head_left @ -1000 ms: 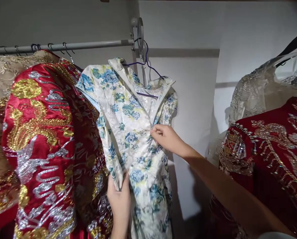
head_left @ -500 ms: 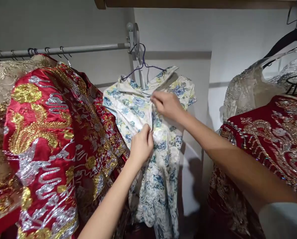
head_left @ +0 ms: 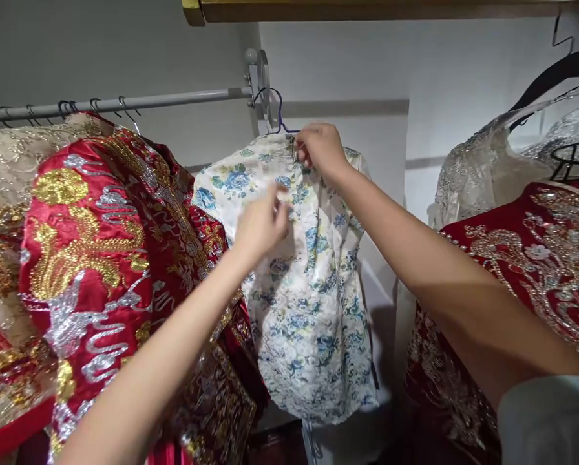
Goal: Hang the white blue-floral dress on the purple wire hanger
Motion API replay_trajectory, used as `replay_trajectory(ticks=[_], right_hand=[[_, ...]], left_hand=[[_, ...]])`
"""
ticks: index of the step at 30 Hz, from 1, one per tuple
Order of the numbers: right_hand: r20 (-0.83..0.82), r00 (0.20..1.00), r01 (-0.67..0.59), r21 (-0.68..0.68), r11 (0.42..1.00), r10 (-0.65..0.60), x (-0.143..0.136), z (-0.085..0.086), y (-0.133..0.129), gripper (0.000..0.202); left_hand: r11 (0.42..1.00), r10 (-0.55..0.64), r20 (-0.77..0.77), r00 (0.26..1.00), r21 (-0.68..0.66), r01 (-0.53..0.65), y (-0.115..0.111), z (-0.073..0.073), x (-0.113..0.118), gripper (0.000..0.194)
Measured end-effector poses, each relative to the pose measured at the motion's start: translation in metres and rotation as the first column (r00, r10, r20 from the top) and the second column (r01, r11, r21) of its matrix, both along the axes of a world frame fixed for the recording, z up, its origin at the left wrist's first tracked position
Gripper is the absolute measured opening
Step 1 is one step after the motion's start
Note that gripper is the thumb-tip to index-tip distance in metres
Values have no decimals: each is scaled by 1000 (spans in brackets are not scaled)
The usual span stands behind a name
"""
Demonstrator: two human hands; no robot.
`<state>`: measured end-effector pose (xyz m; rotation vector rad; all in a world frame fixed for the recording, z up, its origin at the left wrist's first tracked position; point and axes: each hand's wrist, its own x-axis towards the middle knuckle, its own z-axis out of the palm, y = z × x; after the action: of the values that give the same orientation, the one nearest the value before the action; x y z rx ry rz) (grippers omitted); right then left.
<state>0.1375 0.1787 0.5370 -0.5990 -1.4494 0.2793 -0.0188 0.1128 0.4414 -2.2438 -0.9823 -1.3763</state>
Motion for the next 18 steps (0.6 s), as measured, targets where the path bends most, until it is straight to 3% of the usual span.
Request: replay_trajectory(ticks=[1, 3, 6, 9, 13, 16, 18], right_hand=[[-66, 994, -89, -58, 994, 85, -2, -2, -3, 30], [-159, 964, -229, -98, 969, 212, -4, -7, -6, 25], [-216, 931, -317, -86, 945, 292, -8, -12, -4, 23], [-255, 915, -348, -109, 931, 313, -13, -16, 0, 25], [-256, 918, -327, -58, 943, 303, -16, -18, -3, 27], [-220, 943, -254, 10, 967, 250, -13, -16, -9, 28], [-164, 952, -264, -18, 964, 257, -12, -16, -10, 29]], left_hand=[[996, -44, 80, 996, 87, 37, 8, 22, -4, 28], [984, -115, 93, 989, 148, 101, 25, 61, -10, 27], [984, -112, -25, 993, 140, 115, 44, 97, -12, 13], [984, -89, -79, 993, 147, 100, 52, 111, -10, 7], [992, -70, -95, 993, 97, 79, 50, 116, -4, 8], [983, -70, -78, 995, 163, 82, 42, 118, 0, 13], [971, -108, -37, 993, 212, 113, 39, 117, 1, 13]])
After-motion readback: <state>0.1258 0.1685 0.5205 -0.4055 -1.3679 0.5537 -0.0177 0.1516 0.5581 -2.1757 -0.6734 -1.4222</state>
